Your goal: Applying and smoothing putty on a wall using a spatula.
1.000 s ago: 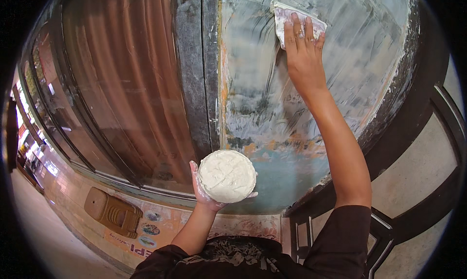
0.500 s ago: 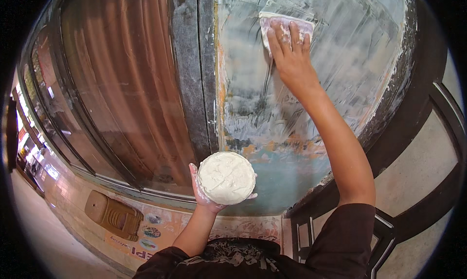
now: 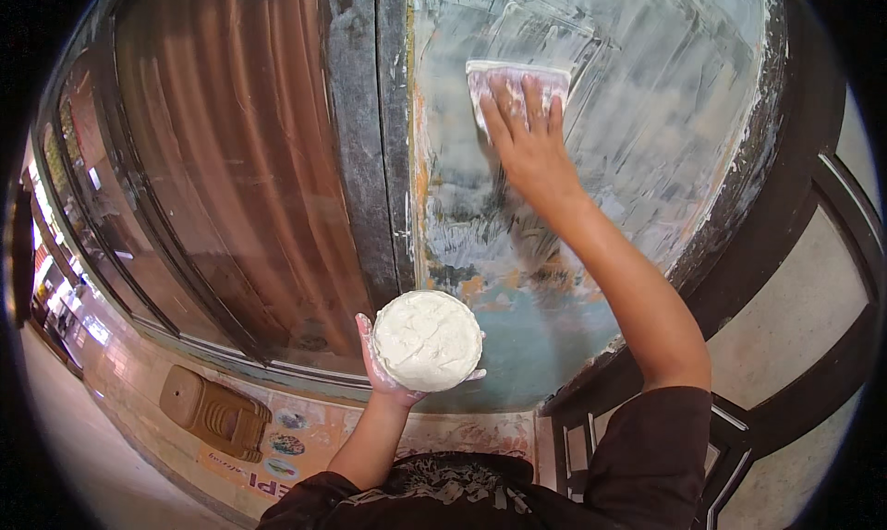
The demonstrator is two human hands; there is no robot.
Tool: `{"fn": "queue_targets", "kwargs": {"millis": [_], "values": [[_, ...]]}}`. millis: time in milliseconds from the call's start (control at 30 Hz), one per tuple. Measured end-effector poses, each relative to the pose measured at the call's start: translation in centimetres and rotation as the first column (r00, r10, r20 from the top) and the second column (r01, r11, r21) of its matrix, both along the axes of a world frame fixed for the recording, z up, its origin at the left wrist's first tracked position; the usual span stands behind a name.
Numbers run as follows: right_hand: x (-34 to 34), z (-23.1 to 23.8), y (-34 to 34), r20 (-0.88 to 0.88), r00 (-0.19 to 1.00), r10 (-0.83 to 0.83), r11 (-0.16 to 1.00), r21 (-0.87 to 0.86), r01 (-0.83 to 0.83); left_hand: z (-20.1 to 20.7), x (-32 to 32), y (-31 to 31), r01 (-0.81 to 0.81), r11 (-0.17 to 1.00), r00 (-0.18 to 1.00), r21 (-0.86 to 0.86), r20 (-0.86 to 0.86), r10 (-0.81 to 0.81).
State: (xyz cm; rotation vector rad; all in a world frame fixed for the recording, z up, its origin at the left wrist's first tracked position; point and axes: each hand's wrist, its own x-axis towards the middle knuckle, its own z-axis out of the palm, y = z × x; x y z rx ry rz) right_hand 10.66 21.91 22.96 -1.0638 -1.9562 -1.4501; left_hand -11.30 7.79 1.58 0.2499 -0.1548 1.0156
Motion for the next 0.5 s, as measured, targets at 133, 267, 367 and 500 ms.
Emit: {"fn": "queue_targets", "kwargs": {"millis": [133, 267, 367, 500], "values": [[-0.8, -0.3, -1.3, -0.014, 0.999, 0.049, 0.999, -0.009, -0.049, -0.2, -0.4, 0.2, -0.019, 0.999, 1.0, 0.025, 0.006, 0.019], [0.5, 7.0, -0.6, -0.101, 0.993, 0.065, 0.987, 0.151, -0.049, 0.2, 0.0, 0.1, 0.003, 1.0, 1.0, 0.018, -0.01, -0.003], [1.2, 6.8, -0.1, -0.122, 0.993, 0.004, 0.988, 0.156, 0.015, 0.5, 0.3, -0.1, 0.024, 0.999, 0.999, 0.037, -0.025, -0.023], [0.3, -4.7, -0.1, 0.009, 0.997, 0.075, 0.993, -0.096, -0.074, -0.7, -0.3, -0.1, -0.029, 1.0, 0.999, 0.01, -0.025, 0.03]]}}
